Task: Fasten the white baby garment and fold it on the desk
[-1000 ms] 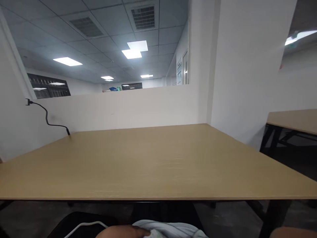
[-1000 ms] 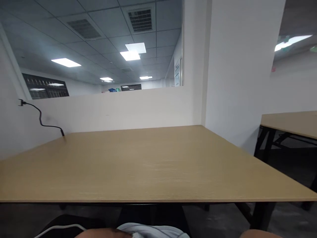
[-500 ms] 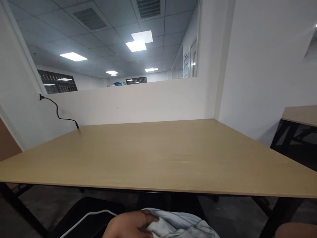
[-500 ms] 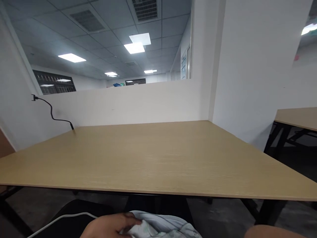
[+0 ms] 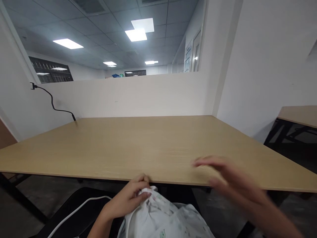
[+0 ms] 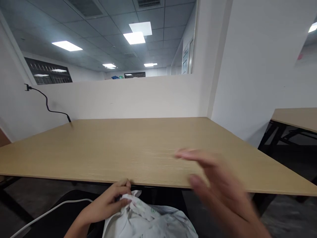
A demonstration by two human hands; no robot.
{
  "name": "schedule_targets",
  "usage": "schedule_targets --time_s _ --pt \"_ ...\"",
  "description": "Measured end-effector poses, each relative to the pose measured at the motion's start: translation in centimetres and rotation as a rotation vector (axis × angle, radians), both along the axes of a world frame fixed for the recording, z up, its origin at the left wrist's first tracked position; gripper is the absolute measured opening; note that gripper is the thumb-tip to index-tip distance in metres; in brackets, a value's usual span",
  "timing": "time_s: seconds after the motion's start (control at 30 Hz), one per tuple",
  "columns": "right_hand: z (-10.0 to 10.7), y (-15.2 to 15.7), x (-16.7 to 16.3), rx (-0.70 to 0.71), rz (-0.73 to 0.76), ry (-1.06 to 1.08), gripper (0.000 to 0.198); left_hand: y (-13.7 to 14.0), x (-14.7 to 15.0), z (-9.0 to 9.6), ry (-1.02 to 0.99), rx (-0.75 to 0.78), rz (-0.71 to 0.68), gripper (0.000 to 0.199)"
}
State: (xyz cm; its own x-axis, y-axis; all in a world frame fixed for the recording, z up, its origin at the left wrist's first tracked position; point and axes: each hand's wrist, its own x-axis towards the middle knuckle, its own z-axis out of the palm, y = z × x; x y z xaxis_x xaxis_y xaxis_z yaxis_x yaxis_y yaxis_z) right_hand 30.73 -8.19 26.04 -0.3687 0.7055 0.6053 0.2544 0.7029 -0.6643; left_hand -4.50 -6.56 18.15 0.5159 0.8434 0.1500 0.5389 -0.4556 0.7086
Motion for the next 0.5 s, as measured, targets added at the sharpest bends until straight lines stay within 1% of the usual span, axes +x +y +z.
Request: schedule_targets --time_s 0.03,0.1,0.13,0.2,0.23,0.3,0.33,0.37,0.4,0.43,0.5 --pt "-0.6 1.0 -1.0 -0.056 0.052 -0.069 0.032 0.1 0.1 0.7 -0.064 0.024 -0.026 0.035" --pt "-2.8 2.9 -3.1 -0.204 0.214 -0.241 0.032 0.4 0.2 1.8 -0.169 0.072 -0.045 0.034" --pt "-4.1 3.7 -4.0 -0.283 0.320 -0.322 0.037 0.6 0.3 2.4 -0.210 0.102 -0.040 0.033" --pt "-6.4 4.9 -5.6 -0.351 0.423 -0.353 0.054 0.9 0.3 3.4 -0.289 0.172 -0.024 0.033" --pt "-7.3 5.4 -6.2 -0.372 0.463 -0.343 0.063 1.1 0.3 3.9 -0.326 0.205 -0.020 0.034" --pt "-8.0 6.1 -7.3 -0.406 0.523 -0.294 0.078 1.4 0.3 5.1 -0.365 0.243 -0.010 0.039" --pt "-7.9 6.5 -7.8 -0.427 0.543 -0.270 0.083 1.6 0.3 5.7 -0.360 0.258 0.011 0.042" --pt "-7.6 6.8 -8.3 -0.448 0.559 -0.253 0.085 1.7 0.3 6.4 -0.341 0.277 0.049 0.044" --pt "-7.1 7.1 -8.8 -0.465 0.572 -0.246 0.080 1.9 0.3 7.2 -0.313 0.304 0.099 0.044" --pt "-6.5 7.4 -9.3 -0.473 0.584 -0.250 0.068 2.1 0.4 8.0 -0.282 0.342 0.154 0.044" --pt "-5.4 7.7 -10.1 -0.451 0.597 -0.272 0.034 2.4 0.5 9.6 -0.229 0.443 0.246 0.042"
